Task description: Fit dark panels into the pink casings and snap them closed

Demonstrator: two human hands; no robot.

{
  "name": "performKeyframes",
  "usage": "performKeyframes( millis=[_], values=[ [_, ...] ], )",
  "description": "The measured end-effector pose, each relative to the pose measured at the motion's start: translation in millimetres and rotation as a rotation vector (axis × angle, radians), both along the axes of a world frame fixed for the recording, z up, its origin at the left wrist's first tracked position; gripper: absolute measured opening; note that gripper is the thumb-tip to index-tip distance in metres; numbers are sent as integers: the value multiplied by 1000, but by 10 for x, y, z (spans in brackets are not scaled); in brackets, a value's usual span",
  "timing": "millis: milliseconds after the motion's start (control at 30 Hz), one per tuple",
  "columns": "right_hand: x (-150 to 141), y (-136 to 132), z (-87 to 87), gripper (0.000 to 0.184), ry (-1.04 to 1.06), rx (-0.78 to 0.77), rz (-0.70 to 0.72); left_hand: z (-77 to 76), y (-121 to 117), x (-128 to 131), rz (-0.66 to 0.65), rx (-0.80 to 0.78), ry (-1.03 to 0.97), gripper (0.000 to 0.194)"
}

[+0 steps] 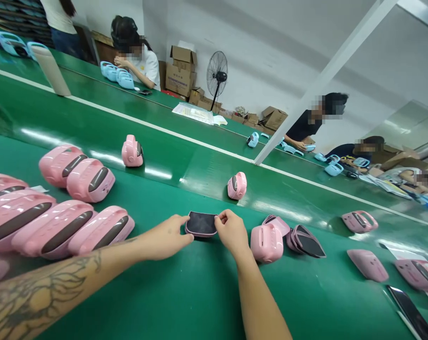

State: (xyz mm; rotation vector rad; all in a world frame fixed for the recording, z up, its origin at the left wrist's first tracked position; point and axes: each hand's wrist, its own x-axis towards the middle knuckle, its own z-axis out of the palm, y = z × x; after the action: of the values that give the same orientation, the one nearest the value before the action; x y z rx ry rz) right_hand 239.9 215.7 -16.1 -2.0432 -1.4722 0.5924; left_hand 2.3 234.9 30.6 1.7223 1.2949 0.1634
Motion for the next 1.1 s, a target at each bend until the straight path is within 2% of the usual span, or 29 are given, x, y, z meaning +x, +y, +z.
performKeyframes(
  millis=[67,133,267,400,533,667,800,900,1100],
  values=[
    [-56,-1,37,19,5,39,-9,-94,-78,25,47,43,-64,68],
    [-80,-4,102,19,24,81,-21,-138,-150,49,59,156,-138,60],
    [-19,-1,221,18,146,141,-78,-117,-283,43,33,298,-208,57],
    [77,67,253,27,432,159,-116,73,-296,-81,72,286,-142,72],
    [-42,139,248,45,837,136,-33,329,-159,-153,99,223,-171,85],
    [-288,155,236,58,1138,153,73,423,-24,-104,126,178,-349,82],
    [-423,168,206,47,1437,131,114,470,57,-66,141,239,-460,70],
    [-487,188,204,47,1648,109,119,558,117,-52,81,254,-503,59],
    [-552,225,316,74,1771,163,194,721,270,4,-107,118,-681,48]
  ],
)
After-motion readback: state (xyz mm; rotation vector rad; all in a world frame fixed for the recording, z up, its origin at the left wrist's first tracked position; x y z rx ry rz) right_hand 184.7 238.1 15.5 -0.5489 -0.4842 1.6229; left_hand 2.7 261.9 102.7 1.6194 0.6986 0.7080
